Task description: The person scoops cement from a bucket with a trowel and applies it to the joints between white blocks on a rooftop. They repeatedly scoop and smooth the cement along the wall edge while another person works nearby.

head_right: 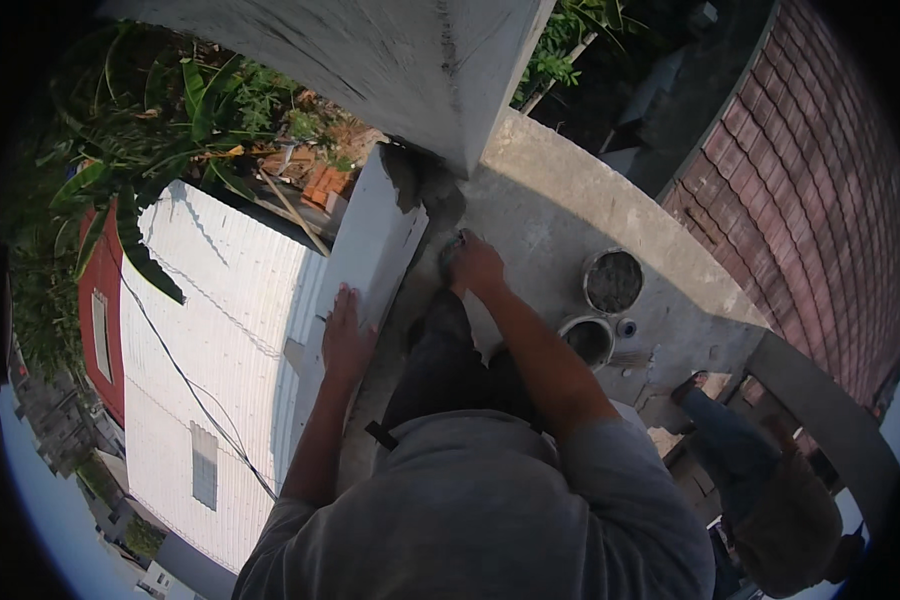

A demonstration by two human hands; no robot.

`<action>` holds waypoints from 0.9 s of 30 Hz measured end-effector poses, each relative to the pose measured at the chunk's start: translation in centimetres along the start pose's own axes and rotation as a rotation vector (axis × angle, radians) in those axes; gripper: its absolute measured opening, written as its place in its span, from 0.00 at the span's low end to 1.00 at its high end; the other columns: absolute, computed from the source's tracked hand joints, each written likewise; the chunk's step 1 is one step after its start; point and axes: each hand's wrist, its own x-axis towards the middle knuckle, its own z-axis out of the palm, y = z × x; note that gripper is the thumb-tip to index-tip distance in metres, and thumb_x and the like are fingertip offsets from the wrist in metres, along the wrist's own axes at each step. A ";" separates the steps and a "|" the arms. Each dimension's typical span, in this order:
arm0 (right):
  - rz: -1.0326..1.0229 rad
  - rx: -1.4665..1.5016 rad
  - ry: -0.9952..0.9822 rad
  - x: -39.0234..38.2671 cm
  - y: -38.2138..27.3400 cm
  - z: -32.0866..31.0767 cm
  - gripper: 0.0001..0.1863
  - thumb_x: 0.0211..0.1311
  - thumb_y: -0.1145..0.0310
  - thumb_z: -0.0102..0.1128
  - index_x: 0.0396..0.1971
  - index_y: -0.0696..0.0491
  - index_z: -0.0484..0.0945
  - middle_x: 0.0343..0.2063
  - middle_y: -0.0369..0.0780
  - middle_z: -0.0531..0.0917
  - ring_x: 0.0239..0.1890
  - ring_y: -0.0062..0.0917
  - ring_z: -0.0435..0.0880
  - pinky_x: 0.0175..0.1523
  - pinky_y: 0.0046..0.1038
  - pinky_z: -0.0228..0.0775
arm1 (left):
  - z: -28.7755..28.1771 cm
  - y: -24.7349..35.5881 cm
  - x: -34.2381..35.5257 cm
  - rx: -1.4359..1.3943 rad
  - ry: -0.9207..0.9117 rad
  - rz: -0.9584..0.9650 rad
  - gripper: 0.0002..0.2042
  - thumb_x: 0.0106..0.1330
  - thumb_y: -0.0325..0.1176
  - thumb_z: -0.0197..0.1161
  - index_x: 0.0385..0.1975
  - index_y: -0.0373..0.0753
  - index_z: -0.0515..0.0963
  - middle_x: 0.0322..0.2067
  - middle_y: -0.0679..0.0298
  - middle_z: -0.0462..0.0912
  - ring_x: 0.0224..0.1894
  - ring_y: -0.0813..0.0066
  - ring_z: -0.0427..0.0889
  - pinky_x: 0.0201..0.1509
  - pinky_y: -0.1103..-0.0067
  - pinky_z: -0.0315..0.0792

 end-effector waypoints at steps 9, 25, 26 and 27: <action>-0.124 -0.224 -0.238 3.5 -9.1 -3.5 0.22 0.58 0.63 0.56 0.50 0.58 0.82 0.46 0.56 0.86 0.52 0.52 0.85 0.59 0.47 0.76 | 0.0 0.1 -0.2 -0.022 -0.027 0.014 0.39 0.66 0.38 0.65 0.75 0.32 0.55 0.79 0.49 0.49 0.79 0.48 0.53 0.79 0.56 0.51; -0.154 -0.194 -0.236 8.7 -8.4 -2.1 0.19 0.56 0.63 0.56 0.38 0.61 0.86 0.42 0.56 0.87 0.48 0.50 0.87 0.55 0.45 0.78 | -0.1 1.0 0.4 0.050 -0.075 0.028 0.43 0.65 0.40 0.67 0.75 0.29 0.53 0.78 0.44 0.47 0.79 0.46 0.51 0.80 0.57 0.51; -0.120 -0.151 -0.230 8.2 -8.9 -2.3 0.18 0.55 0.63 0.56 0.38 0.61 0.86 0.42 0.55 0.87 0.48 0.50 0.87 0.55 0.45 0.78 | -0.1 0.7 0.2 0.054 -0.066 0.037 0.43 0.64 0.40 0.67 0.75 0.29 0.53 0.78 0.44 0.47 0.79 0.46 0.52 0.79 0.56 0.52; -0.087 -0.108 -0.223 7.3 -9.4 -2.8 0.18 0.55 0.63 0.56 0.38 0.61 0.87 0.41 0.55 0.87 0.48 0.49 0.87 0.55 0.45 0.78 | -0.1 0.6 0.1 0.059 -0.057 0.046 0.43 0.64 0.40 0.67 0.75 0.28 0.53 0.78 0.44 0.47 0.79 0.45 0.52 0.79 0.56 0.52</action>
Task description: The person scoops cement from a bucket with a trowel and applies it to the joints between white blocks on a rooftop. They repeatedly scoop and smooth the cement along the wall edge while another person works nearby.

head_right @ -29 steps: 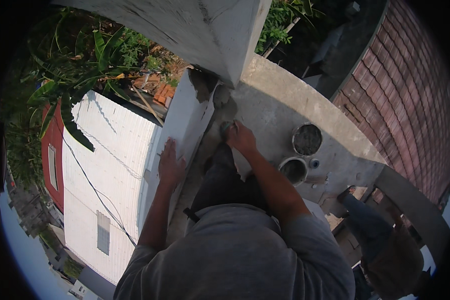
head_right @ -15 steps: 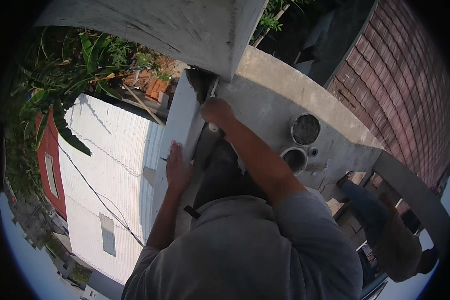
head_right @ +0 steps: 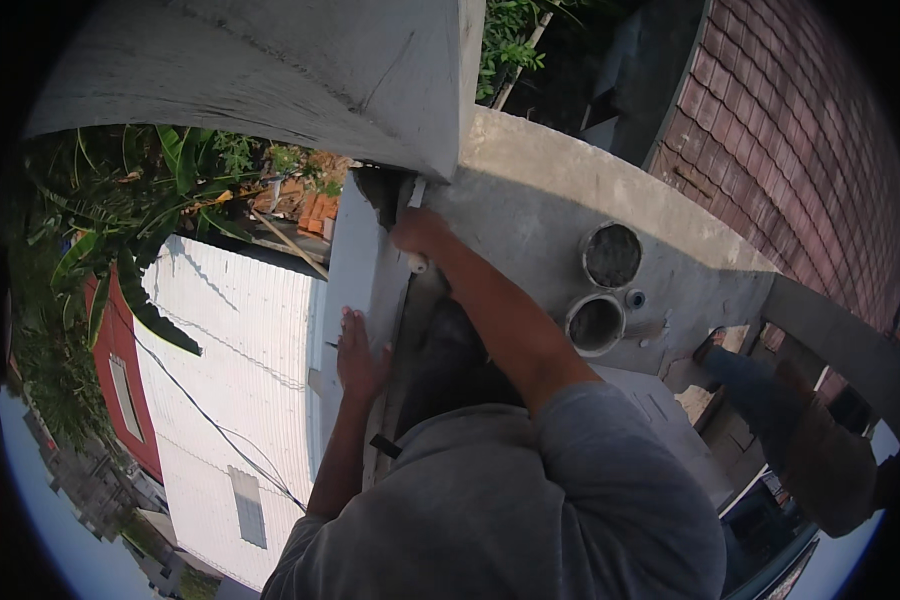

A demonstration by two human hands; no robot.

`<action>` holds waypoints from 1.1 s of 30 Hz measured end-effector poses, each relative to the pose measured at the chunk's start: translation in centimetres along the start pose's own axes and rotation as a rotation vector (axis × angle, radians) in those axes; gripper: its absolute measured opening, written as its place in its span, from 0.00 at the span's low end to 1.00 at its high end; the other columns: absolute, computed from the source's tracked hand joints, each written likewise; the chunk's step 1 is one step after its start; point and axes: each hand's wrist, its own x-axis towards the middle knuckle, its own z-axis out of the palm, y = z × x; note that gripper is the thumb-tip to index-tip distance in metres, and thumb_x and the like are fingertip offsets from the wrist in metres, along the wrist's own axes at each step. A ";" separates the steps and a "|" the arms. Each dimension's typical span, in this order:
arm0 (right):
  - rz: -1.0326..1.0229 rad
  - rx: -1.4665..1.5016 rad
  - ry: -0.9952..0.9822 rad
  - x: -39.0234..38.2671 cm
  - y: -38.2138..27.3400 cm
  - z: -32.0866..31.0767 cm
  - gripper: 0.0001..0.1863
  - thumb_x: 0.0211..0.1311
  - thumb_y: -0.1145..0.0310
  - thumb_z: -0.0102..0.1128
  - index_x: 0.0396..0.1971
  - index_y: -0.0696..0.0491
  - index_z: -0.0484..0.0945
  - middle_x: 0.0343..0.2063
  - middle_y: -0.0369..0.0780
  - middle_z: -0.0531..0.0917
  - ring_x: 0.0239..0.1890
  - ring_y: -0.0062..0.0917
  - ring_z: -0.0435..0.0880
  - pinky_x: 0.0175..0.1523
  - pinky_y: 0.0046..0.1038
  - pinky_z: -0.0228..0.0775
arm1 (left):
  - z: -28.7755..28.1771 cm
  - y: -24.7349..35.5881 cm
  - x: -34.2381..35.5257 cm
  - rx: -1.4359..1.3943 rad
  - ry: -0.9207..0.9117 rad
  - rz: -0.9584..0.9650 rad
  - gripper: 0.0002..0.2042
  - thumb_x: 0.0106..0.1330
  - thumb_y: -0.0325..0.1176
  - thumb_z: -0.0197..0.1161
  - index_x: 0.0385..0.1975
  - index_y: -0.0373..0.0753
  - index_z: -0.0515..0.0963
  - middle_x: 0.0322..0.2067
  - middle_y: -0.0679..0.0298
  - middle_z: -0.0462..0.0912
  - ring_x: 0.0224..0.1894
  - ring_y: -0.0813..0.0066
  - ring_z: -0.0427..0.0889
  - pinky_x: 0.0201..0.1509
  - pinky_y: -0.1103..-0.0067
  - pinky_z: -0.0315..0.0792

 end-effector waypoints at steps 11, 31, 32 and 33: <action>-0.087 0.024 -0.027 -2.4 -0.2 -0.6 0.19 0.54 0.64 0.55 0.38 0.61 0.87 0.40 0.53 0.88 0.47 0.46 0.88 0.52 0.43 0.79 | 0.3 0.2 -0.2 0.049 0.003 0.086 0.46 0.62 0.40 0.69 0.75 0.26 0.52 0.77 0.41 0.47 0.78 0.42 0.53 0.79 0.57 0.53; -0.241 0.105 0.084 -9.4 -0.6 1.6 0.17 0.54 0.63 0.57 0.33 0.62 0.85 0.36 0.52 0.87 0.42 0.46 0.89 0.50 0.43 0.80 | 0.2 -0.1 0.0 0.089 -0.034 0.146 0.46 0.60 0.38 0.69 0.74 0.24 0.52 0.76 0.37 0.47 0.77 0.39 0.54 0.78 0.56 0.54; -0.232 0.108 0.065 -10.2 -0.8 1.6 0.17 0.54 0.63 0.56 0.34 0.62 0.85 0.36 0.52 0.87 0.43 0.46 0.89 0.50 0.43 0.80 | 0.2 -0.2 0.0 0.097 -0.031 0.149 0.46 0.60 0.38 0.69 0.74 0.24 0.52 0.77 0.37 0.47 0.77 0.40 0.54 0.78 0.55 0.54; -0.221 0.111 0.044 -11.1 -1.0 1.3 0.18 0.55 0.63 0.56 0.35 0.62 0.84 0.37 0.52 0.87 0.43 0.46 0.88 0.50 0.43 0.80 | 0.2 -0.3 0.0 0.105 -0.029 0.153 0.46 0.60 0.39 0.69 0.74 0.24 0.52 0.77 0.37 0.47 0.77 0.40 0.54 0.78 0.55 0.54</action>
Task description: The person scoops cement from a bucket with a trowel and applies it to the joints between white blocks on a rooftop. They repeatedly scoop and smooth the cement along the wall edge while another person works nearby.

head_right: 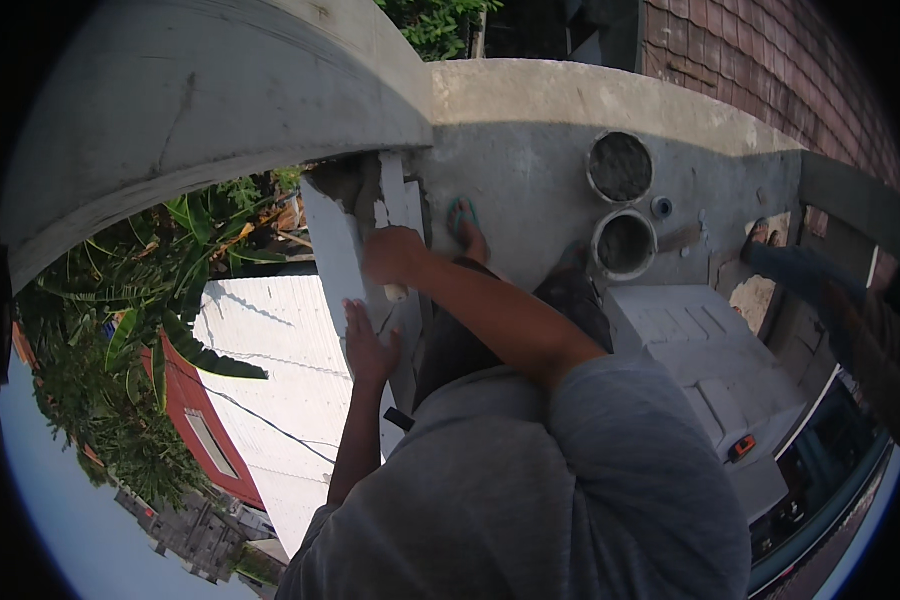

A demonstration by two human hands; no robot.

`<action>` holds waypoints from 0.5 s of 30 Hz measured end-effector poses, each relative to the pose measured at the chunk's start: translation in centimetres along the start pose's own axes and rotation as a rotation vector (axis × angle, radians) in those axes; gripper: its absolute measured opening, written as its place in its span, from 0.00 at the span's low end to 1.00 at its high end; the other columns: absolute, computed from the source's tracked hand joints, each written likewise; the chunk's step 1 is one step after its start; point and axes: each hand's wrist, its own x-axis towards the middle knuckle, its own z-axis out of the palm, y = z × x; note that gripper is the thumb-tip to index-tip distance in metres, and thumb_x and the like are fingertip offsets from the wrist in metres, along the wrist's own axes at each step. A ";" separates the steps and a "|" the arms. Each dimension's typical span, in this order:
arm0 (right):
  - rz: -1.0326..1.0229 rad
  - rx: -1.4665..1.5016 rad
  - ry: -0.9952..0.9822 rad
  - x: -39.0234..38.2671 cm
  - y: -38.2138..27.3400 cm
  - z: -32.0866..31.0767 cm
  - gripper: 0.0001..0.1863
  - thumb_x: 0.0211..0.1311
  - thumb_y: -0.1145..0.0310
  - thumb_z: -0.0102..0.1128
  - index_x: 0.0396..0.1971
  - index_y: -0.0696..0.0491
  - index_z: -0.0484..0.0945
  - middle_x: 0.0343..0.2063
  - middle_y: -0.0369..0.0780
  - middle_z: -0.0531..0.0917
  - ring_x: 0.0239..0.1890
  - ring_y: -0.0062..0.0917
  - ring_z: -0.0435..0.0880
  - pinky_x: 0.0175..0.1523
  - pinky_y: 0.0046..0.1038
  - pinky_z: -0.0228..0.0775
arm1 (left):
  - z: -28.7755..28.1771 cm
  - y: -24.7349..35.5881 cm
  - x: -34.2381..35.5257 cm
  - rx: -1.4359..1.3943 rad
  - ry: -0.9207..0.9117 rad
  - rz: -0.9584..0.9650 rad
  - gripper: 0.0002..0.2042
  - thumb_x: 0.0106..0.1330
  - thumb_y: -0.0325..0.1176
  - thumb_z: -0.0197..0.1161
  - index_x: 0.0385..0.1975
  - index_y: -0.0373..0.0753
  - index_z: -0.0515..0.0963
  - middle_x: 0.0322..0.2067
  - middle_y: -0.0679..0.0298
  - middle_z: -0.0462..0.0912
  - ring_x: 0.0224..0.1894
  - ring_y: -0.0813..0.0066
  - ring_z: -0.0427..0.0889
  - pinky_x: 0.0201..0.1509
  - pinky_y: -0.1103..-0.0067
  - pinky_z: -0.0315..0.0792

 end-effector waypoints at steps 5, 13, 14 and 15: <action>0.140 0.064 0.073 -4.3 -0.5 -1.5 0.21 0.56 0.61 0.55 0.41 0.62 0.83 0.40 0.53 0.87 0.44 0.47 0.88 0.52 0.45 0.79 | 0.1 -0.5 -0.2 0.015 -0.003 0.006 0.46 0.60 0.39 0.69 0.74 0.25 0.51 0.77 0.38 0.46 0.77 0.41 0.54 0.78 0.55 0.53; 0.069 0.082 0.203 2.4 6.2 5.1 0.16 0.55 0.60 0.57 0.24 0.58 0.86 0.35 0.54 0.87 0.39 0.48 0.89 0.47 0.46 0.81 | -0.7 0.3 0.2 0.026 -0.035 -0.018 0.46 0.61 0.39 0.68 0.75 0.26 0.51 0.77 0.39 0.46 0.78 0.42 0.53 0.78 0.55 0.54; 0.074 0.092 0.170 2.8 5.8 4.9 0.17 0.55 0.60 0.57 0.25 0.59 0.86 0.35 0.53 0.87 0.39 0.48 0.89 0.47 0.45 0.81 | -0.6 0.2 0.1 0.026 -0.030 -0.020 0.46 0.61 0.39 0.68 0.75 0.26 0.51 0.77 0.39 0.46 0.78 0.42 0.54 0.78 0.55 0.54; 0.081 0.103 0.140 3.0 5.6 4.7 0.17 0.55 0.59 0.57 0.26 0.59 0.86 0.35 0.53 0.87 0.39 0.48 0.89 0.47 0.45 0.81 | -0.6 0.1 0.2 0.026 -0.027 -0.017 0.46 0.61 0.40 0.68 0.75 0.26 0.51 0.77 0.39 0.46 0.78 0.42 0.54 0.78 0.55 0.54</action>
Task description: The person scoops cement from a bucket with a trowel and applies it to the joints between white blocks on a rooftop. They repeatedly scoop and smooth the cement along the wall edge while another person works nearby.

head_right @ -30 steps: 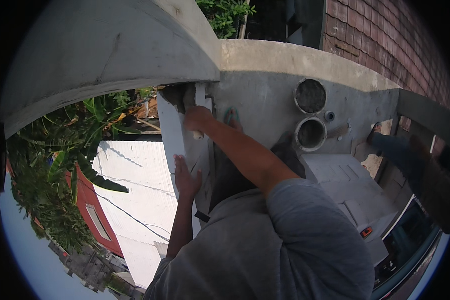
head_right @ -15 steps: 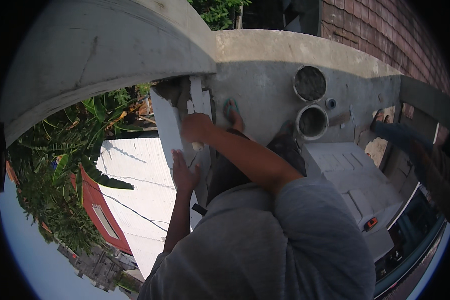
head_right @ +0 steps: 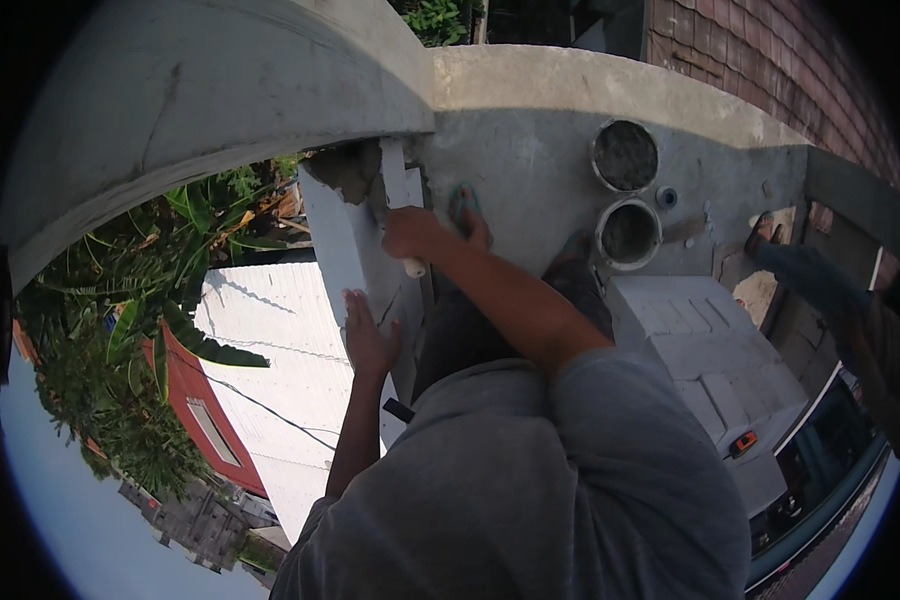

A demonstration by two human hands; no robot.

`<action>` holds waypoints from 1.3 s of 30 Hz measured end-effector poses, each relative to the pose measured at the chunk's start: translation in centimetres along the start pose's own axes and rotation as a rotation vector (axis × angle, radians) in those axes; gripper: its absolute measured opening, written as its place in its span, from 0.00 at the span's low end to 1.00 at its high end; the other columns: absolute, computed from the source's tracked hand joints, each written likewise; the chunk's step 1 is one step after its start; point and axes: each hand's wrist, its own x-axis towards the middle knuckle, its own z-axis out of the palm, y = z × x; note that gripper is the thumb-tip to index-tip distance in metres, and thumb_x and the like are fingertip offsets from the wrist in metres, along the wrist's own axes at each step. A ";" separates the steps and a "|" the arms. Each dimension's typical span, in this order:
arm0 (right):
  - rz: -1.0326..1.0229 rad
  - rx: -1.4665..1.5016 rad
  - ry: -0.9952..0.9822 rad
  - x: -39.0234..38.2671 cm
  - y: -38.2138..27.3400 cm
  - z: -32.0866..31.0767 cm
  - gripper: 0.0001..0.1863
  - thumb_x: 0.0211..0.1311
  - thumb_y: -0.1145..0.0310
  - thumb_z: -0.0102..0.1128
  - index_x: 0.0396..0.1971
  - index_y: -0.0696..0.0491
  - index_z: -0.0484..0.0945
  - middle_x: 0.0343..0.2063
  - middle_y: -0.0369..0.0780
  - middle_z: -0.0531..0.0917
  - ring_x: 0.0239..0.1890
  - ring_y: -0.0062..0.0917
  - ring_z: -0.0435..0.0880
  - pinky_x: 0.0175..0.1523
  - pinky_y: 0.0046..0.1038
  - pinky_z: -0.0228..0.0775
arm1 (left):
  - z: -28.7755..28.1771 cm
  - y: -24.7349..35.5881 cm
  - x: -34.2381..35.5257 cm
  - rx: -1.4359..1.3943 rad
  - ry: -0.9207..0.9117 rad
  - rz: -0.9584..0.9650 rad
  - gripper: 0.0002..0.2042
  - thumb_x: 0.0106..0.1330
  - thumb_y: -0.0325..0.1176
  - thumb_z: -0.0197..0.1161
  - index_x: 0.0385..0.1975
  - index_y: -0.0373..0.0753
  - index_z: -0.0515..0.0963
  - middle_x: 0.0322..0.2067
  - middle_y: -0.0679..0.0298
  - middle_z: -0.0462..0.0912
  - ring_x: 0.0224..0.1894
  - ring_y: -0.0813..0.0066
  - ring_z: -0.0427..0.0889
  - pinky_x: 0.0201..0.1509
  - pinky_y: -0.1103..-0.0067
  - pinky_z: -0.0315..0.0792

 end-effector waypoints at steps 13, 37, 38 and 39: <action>0.392 0.562 0.193 -24.0 12.0 -7.4 0.26 0.65 0.60 0.57 0.61 0.53 0.73 0.50 0.52 0.82 0.55 0.47 0.81 0.60 0.40 0.71 | -0.9 3.1 0.4 0.103 -0.089 0.061 0.42 0.68 0.50 0.62 0.73 0.25 0.56 0.77 0.38 0.48 0.77 0.41 0.55 0.75 0.52 0.57; 1.107 0.514 0.237 -38.4 59.9 13.3 0.22 0.73 0.53 0.49 0.50 0.55 0.83 0.49 0.54 0.84 0.54 0.53 0.81 0.59 0.48 0.71 | 57.0 42.4 25.9 -0.110 -0.656 0.705 0.27 0.75 0.49 0.56 0.68 0.40 0.72 0.50 0.43 0.84 0.52 0.43 0.83 0.58 0.62 0.76; 1.092 0.515 0.256 -37.9 60.4 14.0 0.22 0.73 0.53 0.50 0.50 0.55 0.83 0.49 0.54 0.84 0.54 0.53 0.81 0.59 0.48 0.71 | 57.4 42.5 26.2 -0.104 -0.676 0.686 0.27 0.75 0.50 0.57 0.67 0.41 0.73 0.48 0.43 0.85 0.51 0.45 0.85 0.57 0.64 0.77; 1.093 0.516 0.288 -37.4 60.8 14.6 0.22 0.73 0.53 0.50 0.50 0.55 0.83 0.48 0.54 0.84 0.54 0.53 0.81 0.59 0.48 0.71 | 57.6 42.6 26.3 -0.098 -0.690 0.666 0.26 0.75 0.50 0.57 0.66 0.43 0.75 0.46 0.43 0.86 0.50 0.47 0.86 0.55 0.66 0.77</action>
